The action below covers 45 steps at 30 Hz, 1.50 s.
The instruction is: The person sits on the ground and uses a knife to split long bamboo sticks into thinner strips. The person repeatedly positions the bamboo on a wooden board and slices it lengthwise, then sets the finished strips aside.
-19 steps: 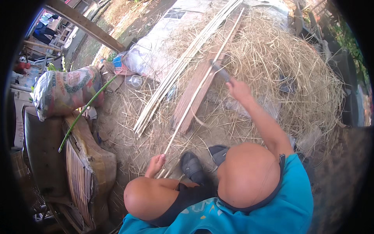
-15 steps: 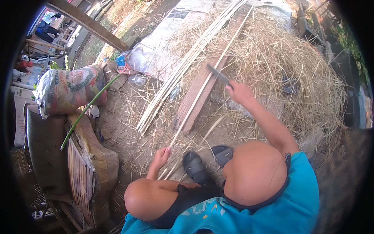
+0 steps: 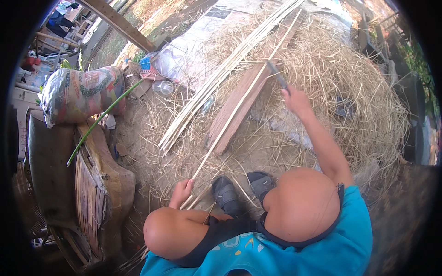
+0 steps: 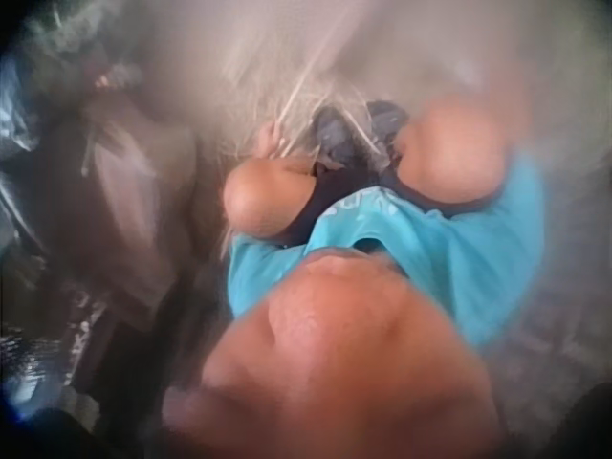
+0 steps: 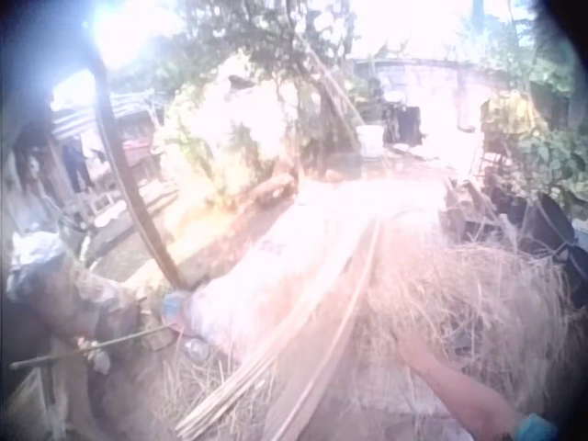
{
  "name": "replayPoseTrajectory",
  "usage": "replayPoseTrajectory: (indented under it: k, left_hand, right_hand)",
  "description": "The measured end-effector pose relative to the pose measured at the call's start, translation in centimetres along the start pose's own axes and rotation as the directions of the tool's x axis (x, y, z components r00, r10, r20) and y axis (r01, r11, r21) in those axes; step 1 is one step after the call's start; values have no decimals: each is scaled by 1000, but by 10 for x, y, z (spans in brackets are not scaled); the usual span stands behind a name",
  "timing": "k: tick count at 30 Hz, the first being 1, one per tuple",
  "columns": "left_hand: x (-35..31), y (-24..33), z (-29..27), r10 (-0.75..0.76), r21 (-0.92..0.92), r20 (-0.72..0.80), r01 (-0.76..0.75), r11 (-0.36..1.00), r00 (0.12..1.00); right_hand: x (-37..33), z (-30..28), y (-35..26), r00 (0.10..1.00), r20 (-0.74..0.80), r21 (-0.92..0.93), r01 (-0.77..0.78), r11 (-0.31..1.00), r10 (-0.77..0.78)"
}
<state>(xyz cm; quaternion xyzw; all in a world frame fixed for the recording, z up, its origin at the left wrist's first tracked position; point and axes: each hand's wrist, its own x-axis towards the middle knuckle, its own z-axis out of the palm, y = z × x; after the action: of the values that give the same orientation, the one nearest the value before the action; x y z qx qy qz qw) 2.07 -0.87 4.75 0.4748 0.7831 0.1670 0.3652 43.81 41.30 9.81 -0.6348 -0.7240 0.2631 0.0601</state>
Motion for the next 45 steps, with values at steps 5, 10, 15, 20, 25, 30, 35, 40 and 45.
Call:
replayPoseTrajectory:
  k: [5,10,15,20,25,30,35,40,45]
  left_hand:
    - [69,52,3,32,-169,10,-30,985,999]
    - [-2,4,11,-4,-56,2,4,998,1000]
    - [-32,16,-17,-47,-8,-26,46,999,999]
    - [-62,-19,-9,-284,-53,16,285,957,959]
    - [14,18,39,125,71,-50,-122,990,991]
    - [40,38,40,226,343,-59,-193,919,972]
    - [26,39,25,205,307,-15,-190,932,979]
    - [64,54,40,79,2,38,-79,997,996]
    - [58,60,43,108,66,59,-112,992,992]
  right_hand:
    - [-84,99,-46,837,159,19,528,849,-524]
    - [-29,58,14,954,62,-81,299,951,-294]
    - [-27,49,20,891,-27,-142,445,884,-453]
    - [11,-28,56,982,-189,-49,1,999,-10]
    - [-107,103,-15,896,99,139,417,898,-432]
    - [-91,107,-16,878,189,-18,451,892,-440]
    - [24,-12,63,982,-178,-103,-85,991,66]
    - [-87,91,-22,880,168,2,451,892,-445]
    - [-74,78,-9,905,91,42,414,910,-416]
